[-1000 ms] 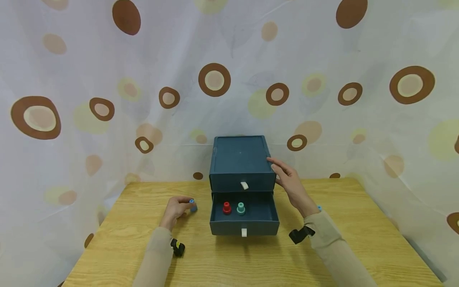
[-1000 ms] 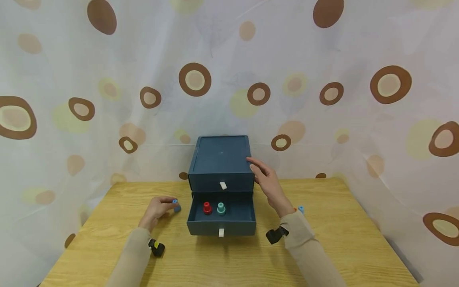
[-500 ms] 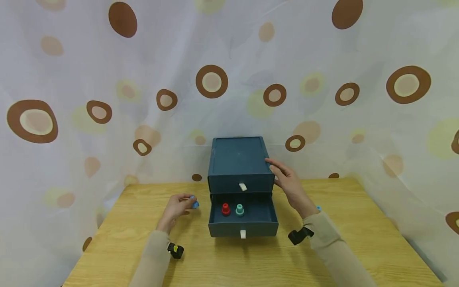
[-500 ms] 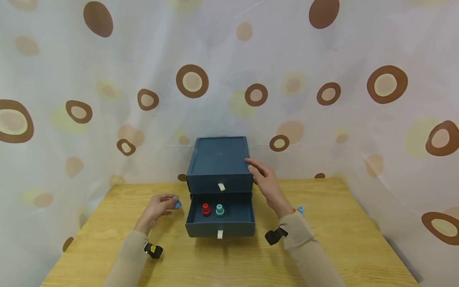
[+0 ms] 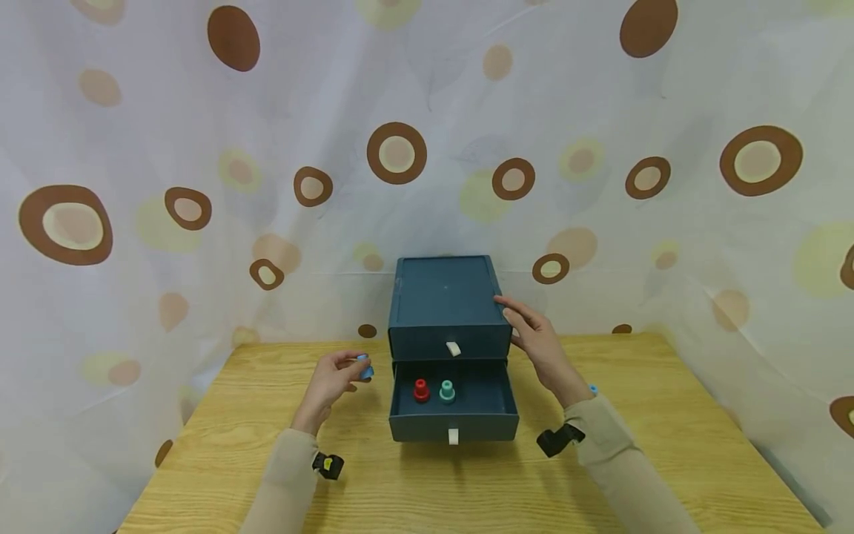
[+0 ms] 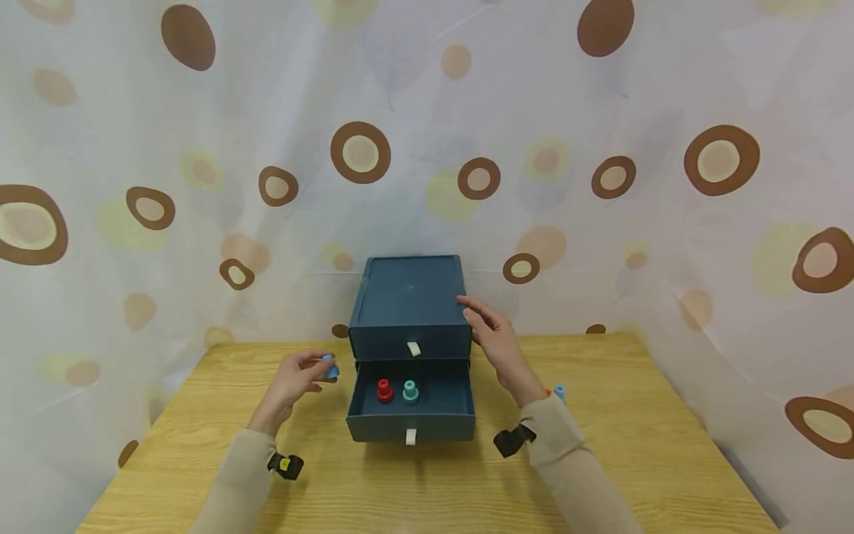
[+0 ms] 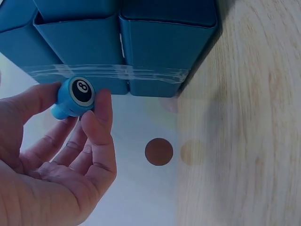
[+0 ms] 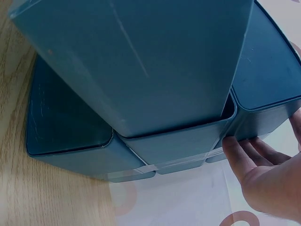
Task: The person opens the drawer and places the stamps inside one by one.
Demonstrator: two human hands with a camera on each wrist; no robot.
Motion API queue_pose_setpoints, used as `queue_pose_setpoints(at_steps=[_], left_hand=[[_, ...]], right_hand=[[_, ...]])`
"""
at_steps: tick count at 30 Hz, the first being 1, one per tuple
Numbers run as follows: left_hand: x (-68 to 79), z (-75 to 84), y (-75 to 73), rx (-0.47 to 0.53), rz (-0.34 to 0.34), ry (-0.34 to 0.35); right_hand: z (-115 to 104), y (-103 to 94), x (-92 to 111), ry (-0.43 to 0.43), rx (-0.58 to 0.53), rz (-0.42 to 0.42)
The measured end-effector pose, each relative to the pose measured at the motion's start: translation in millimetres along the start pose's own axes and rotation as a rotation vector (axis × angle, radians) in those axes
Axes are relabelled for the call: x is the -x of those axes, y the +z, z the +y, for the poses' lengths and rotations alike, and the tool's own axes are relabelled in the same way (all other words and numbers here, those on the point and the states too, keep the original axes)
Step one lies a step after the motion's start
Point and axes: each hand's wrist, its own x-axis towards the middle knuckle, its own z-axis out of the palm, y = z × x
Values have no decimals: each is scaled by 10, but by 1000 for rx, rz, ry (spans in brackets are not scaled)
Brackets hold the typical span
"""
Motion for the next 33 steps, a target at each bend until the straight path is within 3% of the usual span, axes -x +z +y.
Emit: queue_pose_setpoints(at_steps=[33], left_hand=[[254, 503, 75, 29, 12, 95]], right_hand=[[43, -8, -26, -20, -9, -5]])
